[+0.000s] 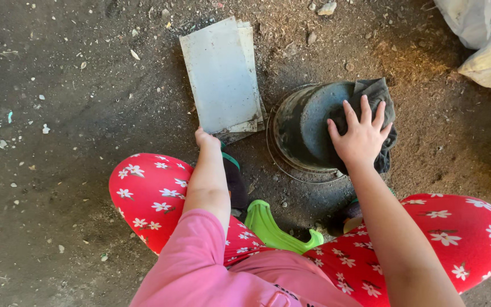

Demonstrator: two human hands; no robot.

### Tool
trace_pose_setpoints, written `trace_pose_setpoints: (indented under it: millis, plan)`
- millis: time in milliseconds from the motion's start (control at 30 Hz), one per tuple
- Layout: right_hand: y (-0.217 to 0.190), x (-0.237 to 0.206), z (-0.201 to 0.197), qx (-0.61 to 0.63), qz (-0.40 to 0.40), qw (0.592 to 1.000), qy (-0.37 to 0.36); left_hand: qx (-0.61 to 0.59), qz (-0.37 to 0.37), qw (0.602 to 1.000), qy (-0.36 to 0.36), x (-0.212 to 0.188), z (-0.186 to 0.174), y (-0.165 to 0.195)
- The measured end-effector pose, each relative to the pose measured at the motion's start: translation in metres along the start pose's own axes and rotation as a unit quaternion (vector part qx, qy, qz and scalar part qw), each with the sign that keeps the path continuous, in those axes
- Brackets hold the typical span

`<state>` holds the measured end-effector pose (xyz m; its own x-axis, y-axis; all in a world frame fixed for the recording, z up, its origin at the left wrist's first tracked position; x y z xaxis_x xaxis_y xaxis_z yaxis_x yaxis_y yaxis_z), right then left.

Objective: The person sits on the ground and wipes rectangular metal sheets with a dark cloth. They handle the sheets one at a time, wiping each side and stacking them on a nearby pile.

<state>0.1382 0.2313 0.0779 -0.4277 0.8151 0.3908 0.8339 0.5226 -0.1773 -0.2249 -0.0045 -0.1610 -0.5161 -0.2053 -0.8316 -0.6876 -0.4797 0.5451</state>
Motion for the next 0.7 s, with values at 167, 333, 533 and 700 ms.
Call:
trace_pose_setpoints:
  millis: [167, 333, 533, 700]
  plan:
    - [0.002, 0.0, 0.002, -0.004, 0.003, 1.0, -0.004, -0.012, -0.023, 0.997, -0.074, -0.006, 0.014, -0.004]
    - [0.005, -0.004, 0.008, -0.009, 0.005, 1.0, -0.007, -0.101, -0.079, 0.99, -0.06, -0.024, 0.026, -0.018]
    - [0.0, 0.001, -0.009, 0.068, 0.031, 0.997, 0.025, -0.062, -0.037, 0.993, -0.096, -0.056, 0.066, -0.007]
    - [0.001, -0.002, -0.022, 0.006, 0.076, 0.996, -0.035, -0.031, 0.088, 0.985, -0.146, -0.093, 0.074, 0.046]
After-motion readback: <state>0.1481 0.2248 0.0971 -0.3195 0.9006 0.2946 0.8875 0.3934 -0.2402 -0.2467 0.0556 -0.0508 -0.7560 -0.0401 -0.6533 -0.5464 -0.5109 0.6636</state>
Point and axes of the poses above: each hand's wrist, its own x-axis towards the middle knuckle, its own z-axis out of the palm, y = z × x, the point moved 8 cm from there along x, towards the middle knuckle, and after that the axes turned 11 degrees about y, right-handed, at the moved point
